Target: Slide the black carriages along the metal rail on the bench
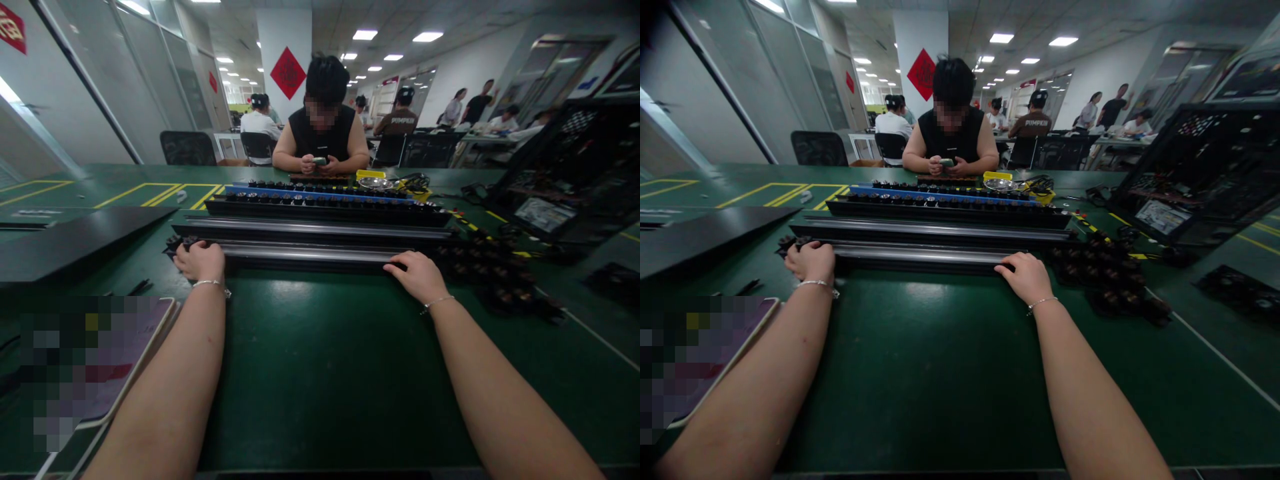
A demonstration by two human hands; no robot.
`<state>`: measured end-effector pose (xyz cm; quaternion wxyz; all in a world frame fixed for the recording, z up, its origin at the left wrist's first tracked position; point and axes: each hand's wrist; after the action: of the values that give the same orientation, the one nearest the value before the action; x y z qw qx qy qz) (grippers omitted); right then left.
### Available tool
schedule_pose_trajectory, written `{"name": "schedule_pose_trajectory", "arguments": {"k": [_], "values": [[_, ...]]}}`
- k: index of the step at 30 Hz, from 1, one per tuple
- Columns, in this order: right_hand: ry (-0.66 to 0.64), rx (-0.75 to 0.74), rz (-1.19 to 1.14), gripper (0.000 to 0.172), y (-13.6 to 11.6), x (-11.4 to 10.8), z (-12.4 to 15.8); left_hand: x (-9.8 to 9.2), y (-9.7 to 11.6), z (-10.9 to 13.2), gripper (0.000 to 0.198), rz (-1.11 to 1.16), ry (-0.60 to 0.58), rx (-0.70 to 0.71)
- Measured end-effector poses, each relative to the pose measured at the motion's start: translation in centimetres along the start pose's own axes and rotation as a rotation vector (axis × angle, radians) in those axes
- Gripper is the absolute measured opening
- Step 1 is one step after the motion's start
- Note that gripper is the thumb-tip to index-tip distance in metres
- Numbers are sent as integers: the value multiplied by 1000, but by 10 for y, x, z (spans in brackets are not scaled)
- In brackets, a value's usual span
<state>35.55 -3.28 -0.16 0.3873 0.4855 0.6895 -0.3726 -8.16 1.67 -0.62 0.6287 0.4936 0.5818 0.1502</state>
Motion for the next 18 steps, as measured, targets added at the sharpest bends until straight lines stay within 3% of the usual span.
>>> {"name": "schedule_pose_trajectory", "arguments": {"k": [11, 18], "values": [[-44, 16, 11, 28, -5, -2, 0, 0, 5, 9, 34, 12, 21, 5], [-24, 5, 8, 28, -4, -1, 0, -1, 7, 23, 30, 17, 62, 85]]}}
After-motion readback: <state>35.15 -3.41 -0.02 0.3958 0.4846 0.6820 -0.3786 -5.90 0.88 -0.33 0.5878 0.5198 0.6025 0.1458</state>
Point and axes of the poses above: each hand's wrist, its own z-axis away from the middle knuckle, its own x-axis out of the palm, y = z × x, and after that the axes turned 3 degrees about -x, right-handed
